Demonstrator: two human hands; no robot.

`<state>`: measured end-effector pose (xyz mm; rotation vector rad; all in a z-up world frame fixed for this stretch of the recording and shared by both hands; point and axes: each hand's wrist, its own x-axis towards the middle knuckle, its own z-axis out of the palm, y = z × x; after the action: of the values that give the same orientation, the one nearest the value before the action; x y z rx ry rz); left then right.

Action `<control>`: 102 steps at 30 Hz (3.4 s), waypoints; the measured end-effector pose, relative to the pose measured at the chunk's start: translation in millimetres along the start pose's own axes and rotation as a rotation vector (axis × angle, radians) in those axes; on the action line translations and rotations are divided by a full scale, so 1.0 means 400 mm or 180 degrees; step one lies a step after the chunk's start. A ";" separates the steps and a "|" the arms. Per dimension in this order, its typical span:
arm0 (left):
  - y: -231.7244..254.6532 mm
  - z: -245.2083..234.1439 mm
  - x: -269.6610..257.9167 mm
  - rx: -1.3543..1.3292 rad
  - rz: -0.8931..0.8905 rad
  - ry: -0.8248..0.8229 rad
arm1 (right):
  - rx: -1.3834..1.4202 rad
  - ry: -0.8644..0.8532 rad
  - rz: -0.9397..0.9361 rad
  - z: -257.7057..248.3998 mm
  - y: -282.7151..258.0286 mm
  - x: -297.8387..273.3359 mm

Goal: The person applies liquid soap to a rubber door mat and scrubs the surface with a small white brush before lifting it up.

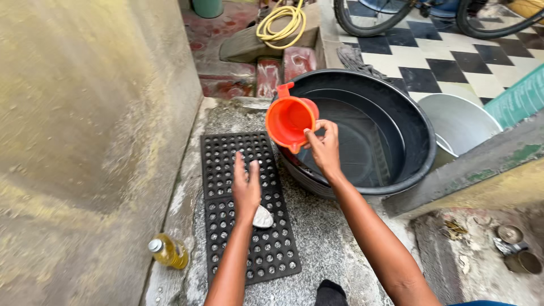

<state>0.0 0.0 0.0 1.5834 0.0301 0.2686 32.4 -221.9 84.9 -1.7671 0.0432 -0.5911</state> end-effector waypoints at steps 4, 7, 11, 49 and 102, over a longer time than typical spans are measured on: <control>0.215 0.101 -0.013 0.0489 -0.0905 -0.0495 | -0.0177 0.0124 0.0137 -0.055 0.007 0.015; 0.247 0.163 -0.004 0.0596 -0.0584 -0.0694 | -0.0764 0.0193 0.0250 -0.070 0.016 0.019; 0.195 0.242 0.018 0.0545 0.0341 -0.0824 | -0.1924 0.0331 -0.0198 -0.085 0.046 -0.001; 0.079 0.105 0.002 -0.0263 -0.0903 -0.0778 | 0.0273 0.0621 0.0741 -0.155 0.109 0.086; 0.277 -0.353 -0.067 0.1992 0.0948 0.0135 | 0.1841 -0.2043 0.3358 0.455 0.266 -0.528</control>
<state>-69.2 129.9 106.4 2.2067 -0.0990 0.5648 -47.4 -19.2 -118.8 -1.0698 0.3020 0.6742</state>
